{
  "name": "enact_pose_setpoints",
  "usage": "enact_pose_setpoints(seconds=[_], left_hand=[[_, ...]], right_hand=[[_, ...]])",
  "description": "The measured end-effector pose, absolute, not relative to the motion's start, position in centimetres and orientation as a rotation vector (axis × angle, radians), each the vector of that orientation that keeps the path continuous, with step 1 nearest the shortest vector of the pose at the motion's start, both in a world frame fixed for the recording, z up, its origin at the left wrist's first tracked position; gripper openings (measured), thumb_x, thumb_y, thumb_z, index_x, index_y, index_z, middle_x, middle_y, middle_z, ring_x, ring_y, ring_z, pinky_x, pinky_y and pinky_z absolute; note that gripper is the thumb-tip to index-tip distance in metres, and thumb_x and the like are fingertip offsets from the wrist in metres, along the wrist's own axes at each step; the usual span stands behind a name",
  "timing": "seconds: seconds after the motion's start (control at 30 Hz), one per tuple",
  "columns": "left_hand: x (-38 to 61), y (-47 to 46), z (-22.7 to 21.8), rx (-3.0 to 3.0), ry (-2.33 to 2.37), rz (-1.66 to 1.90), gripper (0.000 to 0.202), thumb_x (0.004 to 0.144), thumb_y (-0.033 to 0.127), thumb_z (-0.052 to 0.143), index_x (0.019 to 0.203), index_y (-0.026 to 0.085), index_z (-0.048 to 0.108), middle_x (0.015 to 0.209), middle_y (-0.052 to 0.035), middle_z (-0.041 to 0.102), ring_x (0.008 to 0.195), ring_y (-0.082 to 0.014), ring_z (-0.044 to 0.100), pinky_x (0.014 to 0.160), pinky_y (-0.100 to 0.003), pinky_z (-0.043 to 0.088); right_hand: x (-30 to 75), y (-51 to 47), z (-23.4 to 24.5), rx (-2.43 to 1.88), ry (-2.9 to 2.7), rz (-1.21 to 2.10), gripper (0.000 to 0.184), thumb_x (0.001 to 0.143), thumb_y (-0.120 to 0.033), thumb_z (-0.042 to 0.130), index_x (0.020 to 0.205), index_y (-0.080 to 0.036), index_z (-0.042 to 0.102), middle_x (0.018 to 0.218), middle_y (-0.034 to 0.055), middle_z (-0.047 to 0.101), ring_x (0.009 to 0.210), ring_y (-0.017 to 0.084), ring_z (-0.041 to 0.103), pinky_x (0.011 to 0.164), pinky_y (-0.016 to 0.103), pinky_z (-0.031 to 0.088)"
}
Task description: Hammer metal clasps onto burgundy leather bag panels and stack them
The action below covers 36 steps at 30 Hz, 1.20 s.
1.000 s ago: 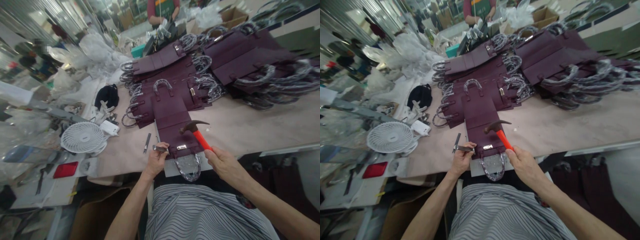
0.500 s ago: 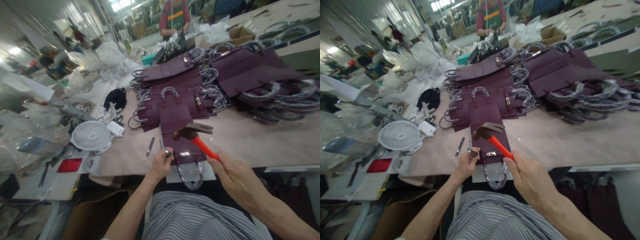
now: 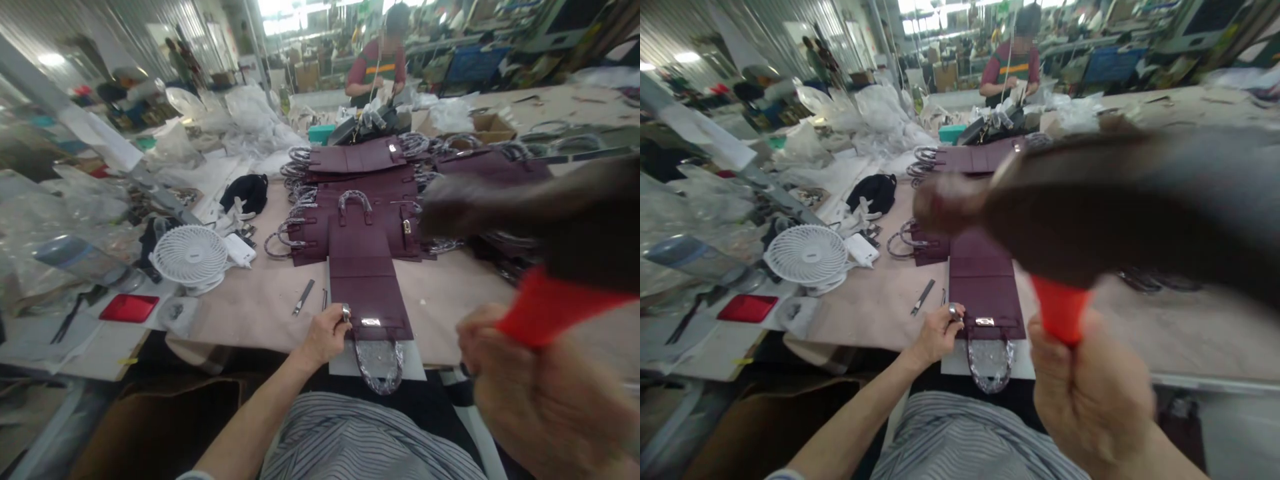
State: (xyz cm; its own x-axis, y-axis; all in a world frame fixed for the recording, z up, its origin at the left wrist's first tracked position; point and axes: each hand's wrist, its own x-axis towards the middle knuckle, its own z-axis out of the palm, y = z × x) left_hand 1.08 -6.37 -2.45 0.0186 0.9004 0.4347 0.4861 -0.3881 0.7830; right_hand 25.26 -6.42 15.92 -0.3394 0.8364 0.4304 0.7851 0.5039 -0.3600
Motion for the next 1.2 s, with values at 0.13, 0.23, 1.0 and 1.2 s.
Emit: enact_pose_setpoints(seconds=[0.13,0.23,1.0,1.2], left_hand=[[1.2,-6.4,-2.6,1.911,1.427,1.311,0.016,0.084,0.007,0.057,0.093,0.019,0.062,0.088,-0.0053,0.066,0.084,-0.0199,0.066,0.078,-0.032,0.057],[1.3,-6.5,-2.8,1.916,1.394,1.324,0.018,0.086,0.007,0.054,0.099,0.019,0.061,0.099,-0.0078,0.068,0.096,-0.0211,0.067,0.086,-0.034,0.057],[1.3,-6.9,-1.2,2.117,1.516,0.986,0.016,0.094,0.016,0.056,0.107,0.020,0.063,0.111,-0.0099,0.068,0.104,-0.0227,0.067,0.091,-0.035,0.058],[0.2,-7.1,-2.6,1.655,1.606,1.276,0.012,0.093,0.024,0.060,0.100,0.017,0.067,0.103,-0.0094,0.074,0.098,-0.0229,0.072,0.090,-0.038,0.060]], right_hand=[[25.5,-6.2,14.0,-1.218,-2.474,0.237,0.045,0.104,-0.048,0.031,0.071,-0.023,0.047,0.049,-0.0004,0.050,0.037,0.013,0.037,0.048,0.032,0.012],[27.1,-5.1,12.5,-1.436,-2.385,0.488,0.042,0.101,-0.053,0.036,0.073,-0.023,0.045,0.052,-0.0010,0.051,0.043,0.013,0.043,0.049,0.030,0.019],[24.5,-4.6,-3.6,-1.506,-1.973,0.394,0.040,0.088,-0.030,0.064,0.124,-0.014,0.057,0.126,0.0180,0.051,0.113,0.033,0.055,0.092,0.050,0.052],[24.8,-4.7,-4.1,-1.459,-1.824,0.431,0.039,0.087,-0.033,0.067,0.118,-0.016,0.050,0.121,0.0164,0.057,0.114,0.033,0.056,0.095,0.050,0.051]])
